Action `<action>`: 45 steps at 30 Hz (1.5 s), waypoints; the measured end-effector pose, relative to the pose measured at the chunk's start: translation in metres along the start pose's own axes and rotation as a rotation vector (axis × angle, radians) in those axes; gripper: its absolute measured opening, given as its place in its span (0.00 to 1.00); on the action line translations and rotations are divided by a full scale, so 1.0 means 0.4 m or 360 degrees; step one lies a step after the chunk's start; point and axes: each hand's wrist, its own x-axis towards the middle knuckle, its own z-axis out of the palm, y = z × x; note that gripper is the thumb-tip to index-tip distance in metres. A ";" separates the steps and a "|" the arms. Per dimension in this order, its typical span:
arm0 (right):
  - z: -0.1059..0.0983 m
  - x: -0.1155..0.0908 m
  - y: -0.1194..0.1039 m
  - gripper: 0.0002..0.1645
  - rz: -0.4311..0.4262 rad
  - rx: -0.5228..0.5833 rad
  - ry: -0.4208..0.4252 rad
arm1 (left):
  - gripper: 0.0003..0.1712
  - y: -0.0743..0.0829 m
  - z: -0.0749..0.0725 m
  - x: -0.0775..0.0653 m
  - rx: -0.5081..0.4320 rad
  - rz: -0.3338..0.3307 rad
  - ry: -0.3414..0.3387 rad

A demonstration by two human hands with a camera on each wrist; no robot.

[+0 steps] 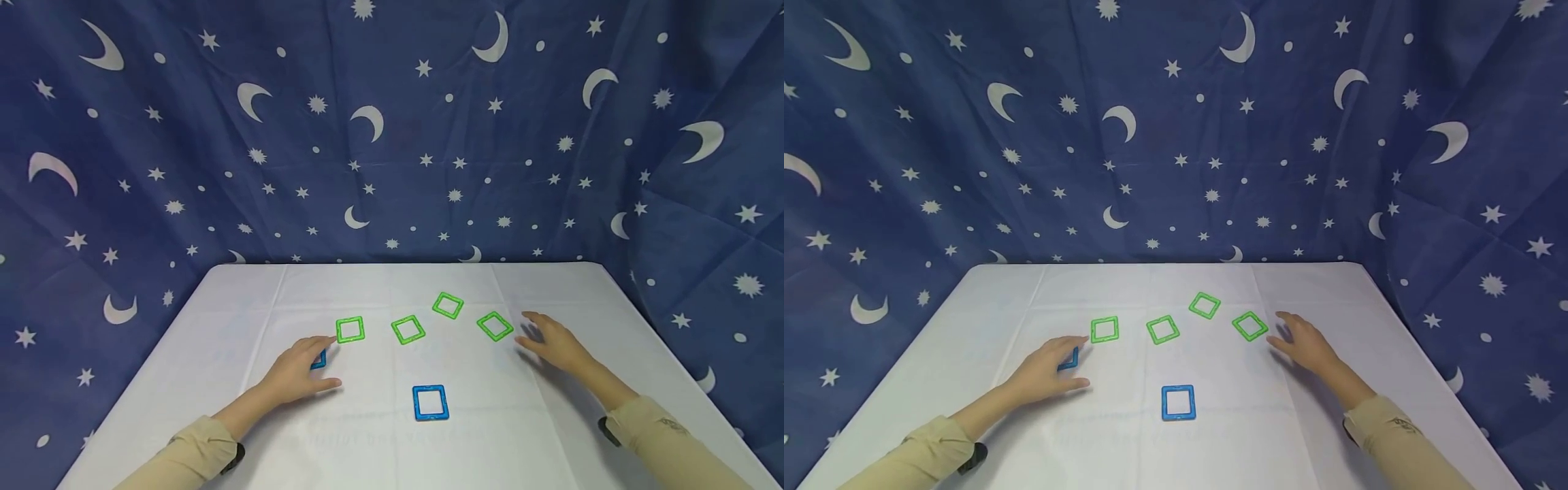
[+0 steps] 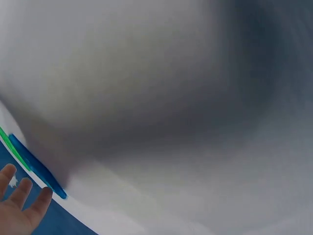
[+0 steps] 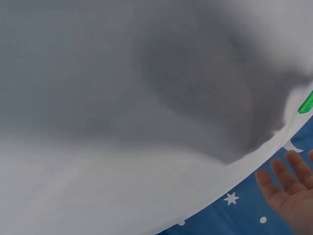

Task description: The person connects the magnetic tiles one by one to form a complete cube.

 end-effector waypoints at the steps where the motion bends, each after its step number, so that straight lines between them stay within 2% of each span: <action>1: 0.001 0.006 -0.001 0.39 0.0007 0.0014 -0.0009 | 0.46 0.006 0.003 0.000 -0.0005 0.0013 -0.0008; 7: 0.019 0.032 -0.014 0.40 -0.0011 0.0097 -0.0067 | 0.44 0.048 0.016 -0.003 -0.0034 0.0085 -0.0032; 14: 0.051 0.057 -0.026 0.50 0.0023 0.0029 -0.0147 | 0.39 0.104 0.040 0.022 0.0035 0.0202 0.0007; 19: 0.065 0.076 -0.031 0.53 0.0058 -0.0026 -0.0172 | 0.38 0.123 0.047 0.043 0.0066 0.0128 0.0018; 23: 0.062 0.092 -0.041 0.53 0.0115 -0.0056 -0.0187 | 0.37 0.129 0.042 0.051 0.0048 0.0098 0.0021; 29: 0.046 0.096 -0.049 0.49 0.0157 -0.0070 -0.0233 | 0.37 0.152 0.041 0.059 0.0016 0.0174 -0.0017; 37: 0.037 0.100 -0.051 0.48 0.0147 -0.0082 -0.0244 | 0.38 0.175 0.051 0.070 0.0024 0.0201 -0.0069; 45: 0.032 0.115 -0.063 0.46 0.0154 -0.0086 -0.0295 | 0.38 0.214 0.070 0.081 0.0062 0.0312 -0.0187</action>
